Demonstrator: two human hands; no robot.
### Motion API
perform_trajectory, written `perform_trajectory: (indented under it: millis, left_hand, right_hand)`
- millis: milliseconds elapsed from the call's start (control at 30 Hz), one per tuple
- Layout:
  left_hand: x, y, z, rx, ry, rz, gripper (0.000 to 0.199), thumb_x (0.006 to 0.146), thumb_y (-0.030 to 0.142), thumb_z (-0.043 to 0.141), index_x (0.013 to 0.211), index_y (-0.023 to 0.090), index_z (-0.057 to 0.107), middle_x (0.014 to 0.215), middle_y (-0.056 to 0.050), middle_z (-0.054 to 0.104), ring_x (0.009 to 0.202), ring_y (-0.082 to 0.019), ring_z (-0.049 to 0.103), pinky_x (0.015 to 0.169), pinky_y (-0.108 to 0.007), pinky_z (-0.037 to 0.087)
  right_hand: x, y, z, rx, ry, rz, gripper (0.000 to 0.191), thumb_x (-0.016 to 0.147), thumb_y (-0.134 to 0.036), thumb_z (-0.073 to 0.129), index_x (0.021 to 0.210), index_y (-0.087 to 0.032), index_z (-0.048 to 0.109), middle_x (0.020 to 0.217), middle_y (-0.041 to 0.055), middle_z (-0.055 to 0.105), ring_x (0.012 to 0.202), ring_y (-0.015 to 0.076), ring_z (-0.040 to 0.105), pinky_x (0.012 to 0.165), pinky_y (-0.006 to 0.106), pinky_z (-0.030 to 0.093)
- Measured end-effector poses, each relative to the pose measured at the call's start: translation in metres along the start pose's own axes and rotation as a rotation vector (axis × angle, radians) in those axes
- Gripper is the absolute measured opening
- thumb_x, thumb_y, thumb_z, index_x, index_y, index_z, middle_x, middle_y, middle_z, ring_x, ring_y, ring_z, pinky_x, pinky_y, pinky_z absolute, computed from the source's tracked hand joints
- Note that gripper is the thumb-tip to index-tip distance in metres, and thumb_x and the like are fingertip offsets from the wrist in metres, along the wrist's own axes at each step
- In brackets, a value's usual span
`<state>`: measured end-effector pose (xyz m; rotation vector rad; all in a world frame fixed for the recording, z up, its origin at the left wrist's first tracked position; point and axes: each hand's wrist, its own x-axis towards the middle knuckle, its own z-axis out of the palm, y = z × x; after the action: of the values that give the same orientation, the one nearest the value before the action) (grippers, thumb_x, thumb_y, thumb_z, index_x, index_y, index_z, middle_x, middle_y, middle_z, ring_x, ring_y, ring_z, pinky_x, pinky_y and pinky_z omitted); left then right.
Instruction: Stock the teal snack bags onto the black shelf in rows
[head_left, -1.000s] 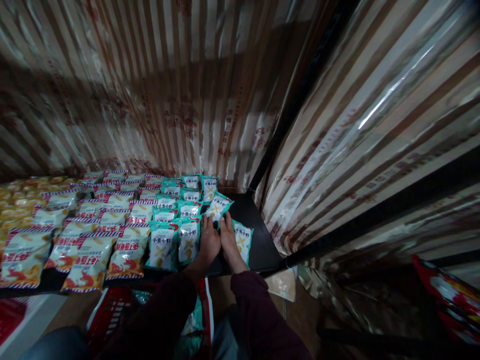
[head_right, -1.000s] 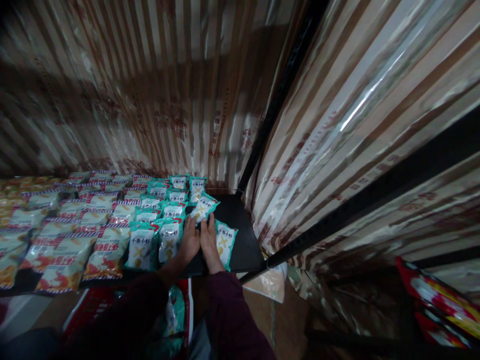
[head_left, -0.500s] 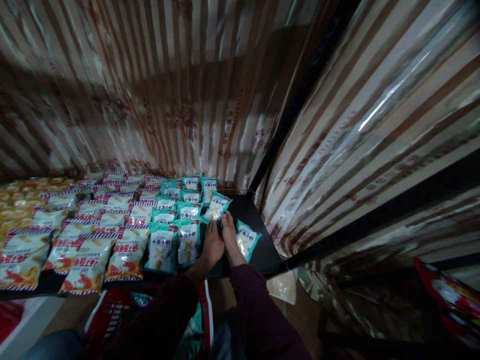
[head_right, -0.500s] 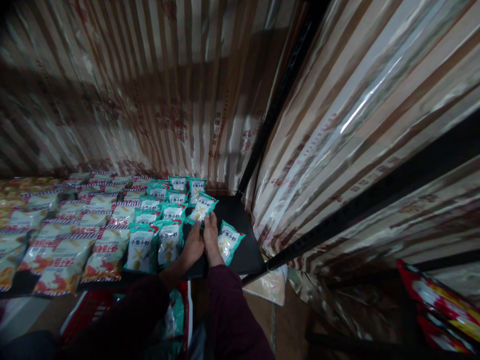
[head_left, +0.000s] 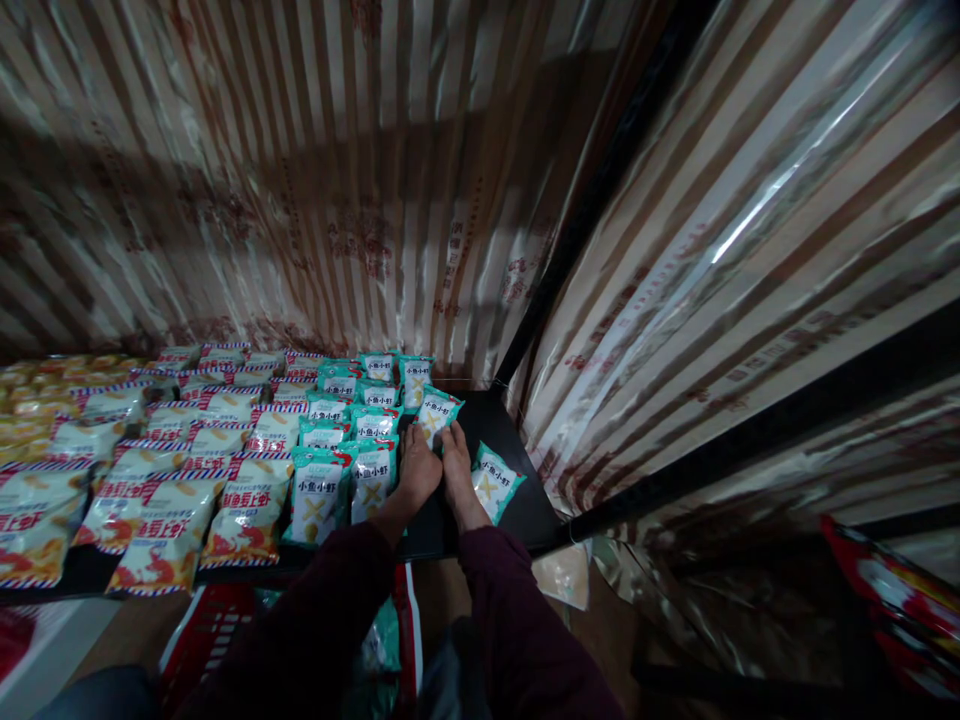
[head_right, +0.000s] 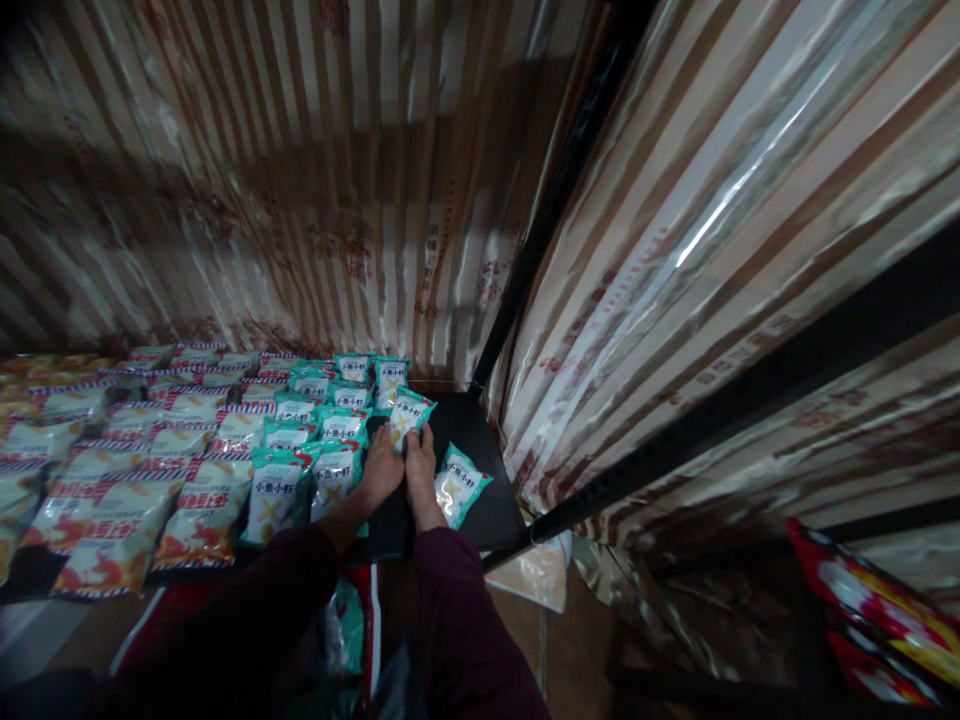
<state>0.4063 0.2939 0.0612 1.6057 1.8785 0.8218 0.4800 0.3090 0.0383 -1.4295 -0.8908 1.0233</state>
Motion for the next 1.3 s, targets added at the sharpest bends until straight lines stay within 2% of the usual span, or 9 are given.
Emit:
perform_trajectory:
  millis: [200, 367, 500, 700, 900, 1067, 1300]
  left_hand:
    - [-0.014, 0.005, -0.001, -0.034, 0.041, 0.029, 0.057, 0.079, 0.005, 0.039, 0.136, 0.001, 0.042, 0.144, -0.022, 0.044, 0.139, -0.027, 0.036, 0.116, -0.04, 0.029]
    - [-0.012, 0.001, -0.004, -0.055, 0.034, 0.034, 0.06, 0.077, 0.002, 0.039, 0.136, -0.002, 0.042, 0.146, -0.024, 0.041, 0.141, -0.027, 0.033, 0.117, -0.039, 0.026]
    - [-0.006, -0.004, -0.001, -0.084, 0.032, 0.026, 0.06, 0.078, 0.002, 0.038, 0.138, 0.001, 0.041, 0.149, -0.021, 0.037, 0.143, -0.026, 0.028, 0.119, -0.039, 0.024]
    - [-0.005, -0.007, 0.002, -0.096, 0.036, 0.033, 0.059, 0.08, 0.005, 0.038, 0.139, 0.0, 0.039, 0.15, -0.022, 0.035, 0.143, -0.025, 0.027, 0.119, -0.037, 0.023]
    - [-0.006, -0.008, -0.002, -0.129, 0.053, 0.032, 0.054, 0.083, 0.009, 0.038, 0.136, 0.006, 0.045, 0.149, -0.019, 0.038, 0.143, -0.024, 0.028, 0.118, -0.036, 0.025]
    - [-0.006, -0.008, -0.003, -0.171, 0.064, 0.063, 0.053, 0.084, 0.011, 0.037, 0.137, 0.011, 0.046, 0.148, -0.015, 0.042, 0.144, -0.023, 0.027, 0.118, -0.039, 0.025]
    - [-0.009, -0.006, -0.004, -0.186, 0.076, 0.05, 0.05, 0.085, 0.011, 0.037, 0.134, 0.011, 0.048, 0.151, -0.014, 0.037, 0.144, -0.024, 0.025, 0.119, -0.036, 0.023]
  right_hand:
    - [0.005, 0.001, -0.001, -0.044, 0.023, -0.027, 0.063, 0.083, -0.051, 0.047, 0.135, -0.016, 0.049, 0.144, 0.0096, 0.048, 0.136, 0.0216, 0.04, 0.113, 0.034, 0.03]
    - [0.01, 0.001, 0.006, -0.049, 0.026, -0.074, 0.059, 0.085, -0.049, 0.046, 0.134, -0.016, 0.05, 0.142, 0.0095, 0.05, 0.137, 0.0209, 0.04, 0.112, 0.034, 0.032]
    - [0.014, 0.0, 0.014, -0.076, 0.031, -0.063, 0.058, 0.085, -0.045, 0.045, 0.134, -0.014, 0.051, 0.142, 0.0115, 0.05, 0.136, 0.0223, 0.041, 0.112, 0.036, 0.033]
    - [0.022, 0.002, 0.019, -0.083, -0.057, -0.107, 0.053, 0.083, -0.043, 0.047, 0.13, -0.02, 0.055, 0.137, 0.0074, 0.056, 0.129, 0.0214, 0.049, 0.108, 0.036, 0.038]
    - [0.027, 0.002, 0.023, -0.16, -0.098, -0.111, 0.053, 0.081, -0.041, 0.053, 0.132, -0.026, 0.055, 0.134, 0.0024, 0.059, 0.123, 0.0204, 0.054, 0.106, 0.035, 0.04]
    - [0.032, 0.0, 0.024, -0.208, -0.112, -0.131, 0.053, 0.08, -0.037, 0.057, 0.132, -0.026, 0.055, 0.132, 0.0025, 0.06, 0.124, 0.0204, 0.054, 0.108, 0.034, 0.039]
    - [0.032, -0.003, 0.024, -0.176, -0.154, -0.152, 0.057, 0.078, -0.038, 0.06, 0.133, -0.026, 0.054, 0.132, 0.0018, 0.06, 0.126, 0.0207, 0.052, 0.11, 0.035, 0.037]
